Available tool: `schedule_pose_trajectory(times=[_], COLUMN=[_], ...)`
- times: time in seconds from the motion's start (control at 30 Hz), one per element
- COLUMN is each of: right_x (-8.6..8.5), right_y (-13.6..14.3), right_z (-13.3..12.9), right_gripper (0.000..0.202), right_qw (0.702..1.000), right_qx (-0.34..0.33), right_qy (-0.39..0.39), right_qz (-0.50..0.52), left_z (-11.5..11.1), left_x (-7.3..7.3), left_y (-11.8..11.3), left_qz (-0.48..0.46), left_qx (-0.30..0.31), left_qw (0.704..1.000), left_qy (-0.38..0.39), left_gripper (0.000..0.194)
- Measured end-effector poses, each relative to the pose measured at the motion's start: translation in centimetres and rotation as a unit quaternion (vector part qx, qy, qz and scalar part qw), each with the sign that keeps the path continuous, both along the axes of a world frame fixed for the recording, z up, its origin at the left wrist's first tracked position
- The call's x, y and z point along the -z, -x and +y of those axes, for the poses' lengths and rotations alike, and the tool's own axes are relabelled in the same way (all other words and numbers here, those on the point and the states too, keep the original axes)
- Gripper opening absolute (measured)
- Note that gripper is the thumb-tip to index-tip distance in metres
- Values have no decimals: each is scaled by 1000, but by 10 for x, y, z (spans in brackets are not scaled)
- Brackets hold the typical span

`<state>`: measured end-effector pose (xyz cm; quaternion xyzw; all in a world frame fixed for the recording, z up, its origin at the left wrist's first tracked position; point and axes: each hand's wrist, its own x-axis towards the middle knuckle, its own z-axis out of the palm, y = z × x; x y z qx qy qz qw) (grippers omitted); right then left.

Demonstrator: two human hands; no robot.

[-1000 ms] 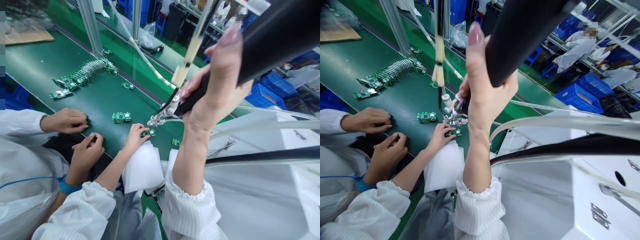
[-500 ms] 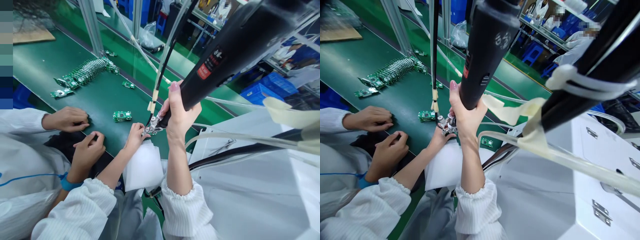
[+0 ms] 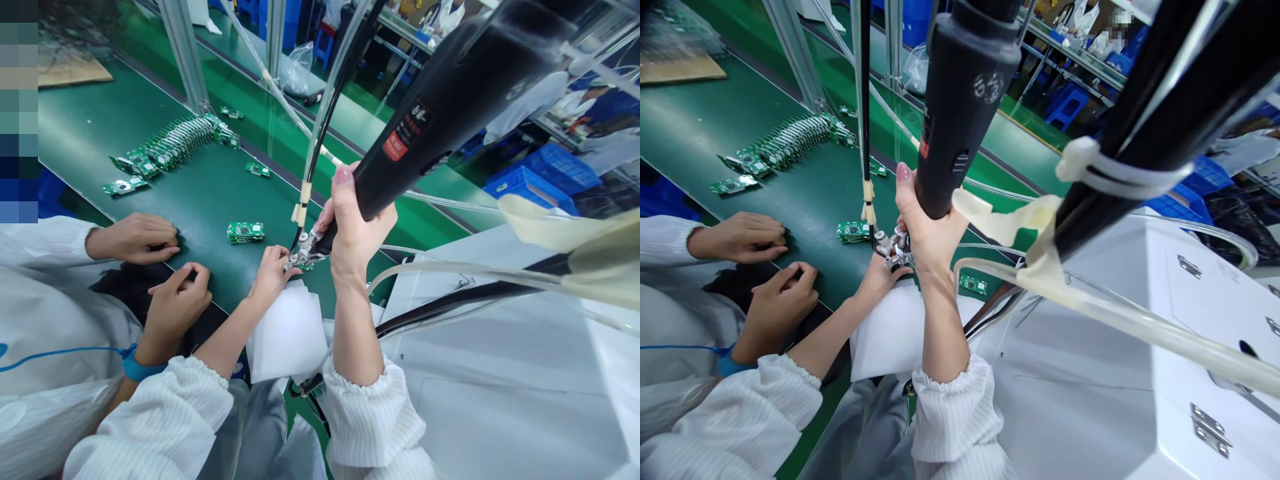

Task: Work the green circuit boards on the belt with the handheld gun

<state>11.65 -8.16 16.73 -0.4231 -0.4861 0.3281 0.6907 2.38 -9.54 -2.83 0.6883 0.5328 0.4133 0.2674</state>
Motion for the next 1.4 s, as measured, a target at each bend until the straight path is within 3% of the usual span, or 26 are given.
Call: schedule_pose_trajectory(times=[0.23,0.43,0.53,0.67,0.77,0.87,0.97,1.1,1.2,1.3,1.4], right_x=[4,16,13,-19,-52,-72,-83,-105,-124,-131,-123], right_y=[0,-2,-3,-9,-18,-32,-47,-56,-52,-49,-52], right_z=[-1,3,5,0,-5,-11,-21,-39,-51,-57,-57], right_gripper=[34,33,30,31,21,20,36,57,54,60,73], right_qw=[999,999,999,998,996,994,991,989,996,997,991], right_qx=[-23,13,10,34,56,17,-34,-29,-18,-10,-56], right_qy=[13,9,-13,-39,-70,-101,-127,-142,-85,-66,-117], right_qz=[-20,-43,-43,-27,-25,-29,-25,-37,6,43,45], left_z=[-1,-1,-1,-5,-11,-10,-5,-5,-10,-12,-7], left_x=[0,-2,-2,-6,-14,-26,-36,-38,-33,-25,-23], left_y=[0,-1,-3,0,2,-8,-41,-104,-135,-139,-119], left_qz=[10,43,71,100,108,104,91,63,40,27,15], left_qx=[5,-9,-15,-30,-67,-70,6,154,185,185,178], left_qw=[1000,999,997,994,991,992,995,985,982,982,983], left_qy=[6,-6,-20,-33,-33,-35,-38,-31,-10,20,49], left_gripper=[9,15,15,9,20,31,30,19,30,32,25])
